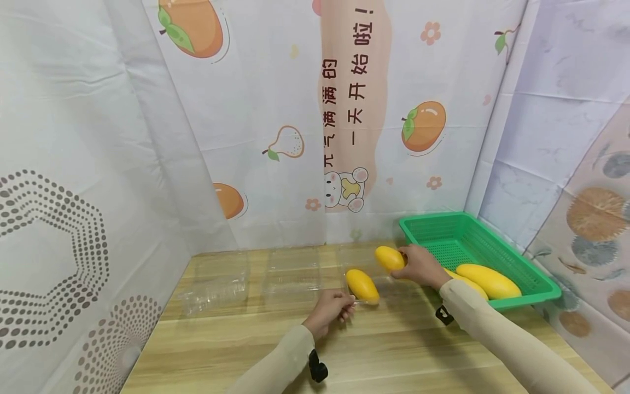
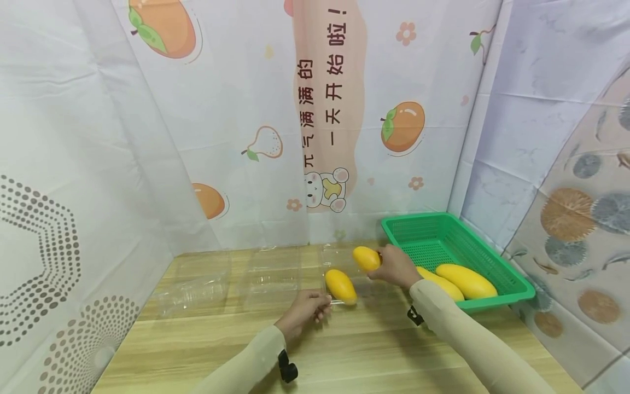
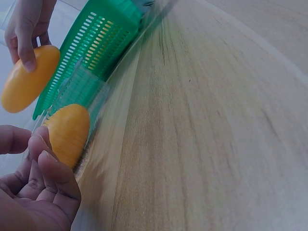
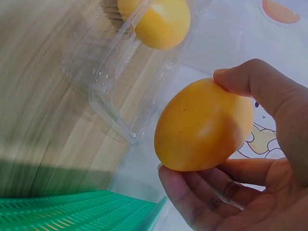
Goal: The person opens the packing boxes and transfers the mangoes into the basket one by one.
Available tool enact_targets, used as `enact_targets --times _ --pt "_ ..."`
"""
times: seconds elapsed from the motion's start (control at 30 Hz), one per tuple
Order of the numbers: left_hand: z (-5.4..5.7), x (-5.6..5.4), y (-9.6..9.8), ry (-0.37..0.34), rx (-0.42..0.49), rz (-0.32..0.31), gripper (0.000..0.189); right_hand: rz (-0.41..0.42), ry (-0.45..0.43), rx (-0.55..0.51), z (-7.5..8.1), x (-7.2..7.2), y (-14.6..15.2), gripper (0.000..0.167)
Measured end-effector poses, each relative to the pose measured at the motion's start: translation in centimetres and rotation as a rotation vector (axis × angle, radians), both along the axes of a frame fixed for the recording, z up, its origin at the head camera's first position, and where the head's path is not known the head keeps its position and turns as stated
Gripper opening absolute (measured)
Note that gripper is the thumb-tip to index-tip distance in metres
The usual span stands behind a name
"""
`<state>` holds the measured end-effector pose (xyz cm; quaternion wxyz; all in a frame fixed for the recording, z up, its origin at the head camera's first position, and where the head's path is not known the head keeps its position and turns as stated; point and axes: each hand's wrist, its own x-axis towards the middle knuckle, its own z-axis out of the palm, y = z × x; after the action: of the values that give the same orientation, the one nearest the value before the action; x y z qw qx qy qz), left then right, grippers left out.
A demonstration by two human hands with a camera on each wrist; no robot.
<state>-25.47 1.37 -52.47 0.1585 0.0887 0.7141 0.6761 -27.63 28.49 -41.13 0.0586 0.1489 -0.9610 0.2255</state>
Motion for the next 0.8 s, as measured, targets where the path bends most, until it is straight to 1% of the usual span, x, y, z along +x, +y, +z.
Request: enact_targets --times 0.27,0.8 --pt "-0.1 0.0 0.0 -0.005 -0.004 0.002 0.028 -0.011 -0.009 0.004 0.2 0.1 0.4 0.039" --pt "-0.1 -0.1 0.1 -0.007 0.004 0.003 0.027 -0.041 -0.018 -0.015 0.6 0.1 1.6 0.033"
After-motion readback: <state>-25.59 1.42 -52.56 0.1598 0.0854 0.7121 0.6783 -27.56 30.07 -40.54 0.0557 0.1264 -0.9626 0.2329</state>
